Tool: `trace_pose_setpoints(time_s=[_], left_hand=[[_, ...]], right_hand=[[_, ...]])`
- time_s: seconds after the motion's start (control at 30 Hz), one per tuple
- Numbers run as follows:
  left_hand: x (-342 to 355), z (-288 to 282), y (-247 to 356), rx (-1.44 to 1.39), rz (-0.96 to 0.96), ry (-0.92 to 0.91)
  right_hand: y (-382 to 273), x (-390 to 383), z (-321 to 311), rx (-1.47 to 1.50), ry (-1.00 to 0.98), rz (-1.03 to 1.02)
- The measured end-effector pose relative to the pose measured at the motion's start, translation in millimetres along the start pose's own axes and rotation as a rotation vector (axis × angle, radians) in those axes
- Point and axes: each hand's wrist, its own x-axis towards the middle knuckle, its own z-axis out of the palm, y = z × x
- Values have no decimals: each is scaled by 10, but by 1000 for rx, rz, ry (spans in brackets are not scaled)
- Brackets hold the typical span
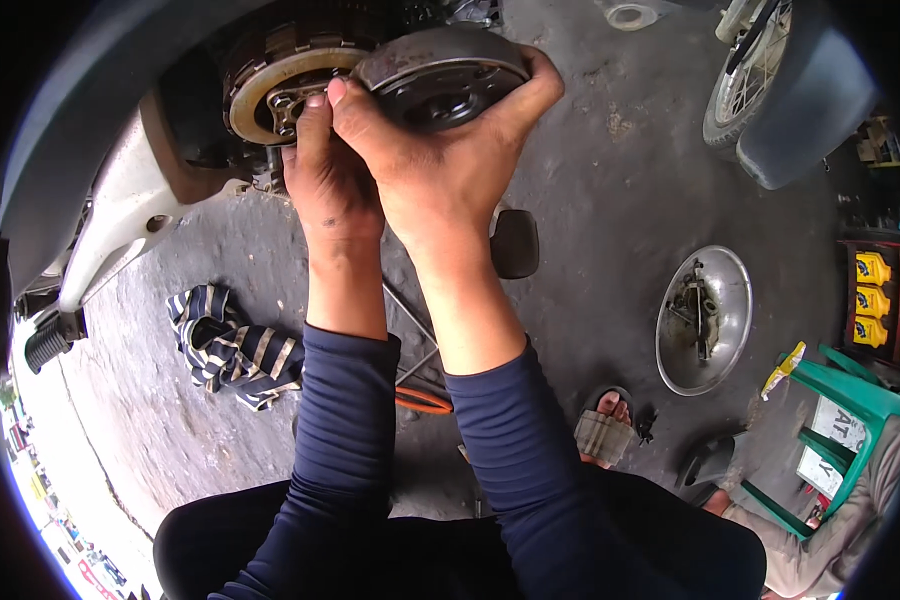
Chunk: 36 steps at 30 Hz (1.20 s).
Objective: Assembling and installing motorcycle clutch components into the engine case.
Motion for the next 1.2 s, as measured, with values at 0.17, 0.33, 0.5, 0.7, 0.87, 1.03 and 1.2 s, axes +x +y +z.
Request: trace_pose_setpoints(time_s=[0.17,0.33,0.5,0.7,0.87,1.03,1.2], left_hand=[[-61,166,-9,156,74,158],[-146,153,-50,272,136,161],[-99,179,-80,302,158,191],[-103,204,-74,452,169,176],[-92,294,-67,420,218,237],[-73,196,-65,381,182,203],[-101,136,-59,499,175,237]], right_hand=[[-170,-71,22,175,30,224],[-266,-137,13,191,64,260],[-284,-87,78,331,115,401],[-258,-83,69,381,141,492],[-279,-62,73,360,102,429],[-222,-67,19,168,39,314],[-167,-106,-1,130,47,305]])
